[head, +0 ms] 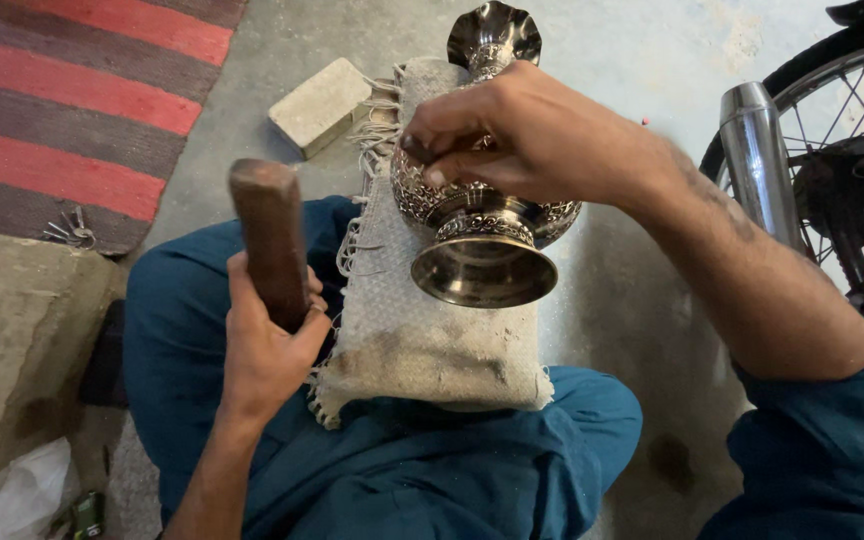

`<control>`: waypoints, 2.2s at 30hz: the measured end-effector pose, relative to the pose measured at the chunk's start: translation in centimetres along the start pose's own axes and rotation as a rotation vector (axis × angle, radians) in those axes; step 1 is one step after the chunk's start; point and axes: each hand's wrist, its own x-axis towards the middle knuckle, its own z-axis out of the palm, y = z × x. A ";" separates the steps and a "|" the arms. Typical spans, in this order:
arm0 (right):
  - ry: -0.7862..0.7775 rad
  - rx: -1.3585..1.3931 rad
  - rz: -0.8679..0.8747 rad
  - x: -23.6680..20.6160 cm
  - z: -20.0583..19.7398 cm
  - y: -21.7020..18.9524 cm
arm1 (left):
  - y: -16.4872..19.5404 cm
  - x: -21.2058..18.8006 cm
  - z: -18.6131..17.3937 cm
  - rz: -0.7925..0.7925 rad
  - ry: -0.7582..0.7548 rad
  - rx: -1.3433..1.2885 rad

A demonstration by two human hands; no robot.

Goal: The person uses a hammer and a small metal punch to engrave a decorative pattern on a silver-colored metal vase. They repeatedly tap the punch against the vase surface to create a detailed design.

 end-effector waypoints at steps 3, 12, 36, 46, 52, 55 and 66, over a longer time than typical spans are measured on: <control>0.001 -0.005 0.013 -0.1 0.1 -0.1 | 0.7 0.4 -0.1 -0.072 -0.014 0.099; 0.000 -0.023 0.017 -0.2 0.1 0.0 | 2.5 2.2 0.2 0.053 0.000 0.294; 0.032 -0.027 0.000 -0.4 0.8 0.5 | 3.5 4.0 -0.1 0.275 0.071 0.574; 0.051 -0.020 -0.002 -0.5 0.8 0.3 | 3.3 4.2 0.0 0.267 0.082 0.377; 0.034 -0.018 0.030 -0.5 0.7 0.3 | 3.3 4.3 -0.1 0.280 0.040 0.401; 0.008 -0.019 0.071 -0.6 0.7 0.3 | 3.3 4.5 0.0 0.295 0.048 0.487; 0.029 0.002 0.075 -0.7 0.6 0.4 | 3.6 5.0 -0.3 0.329 0.086 0.369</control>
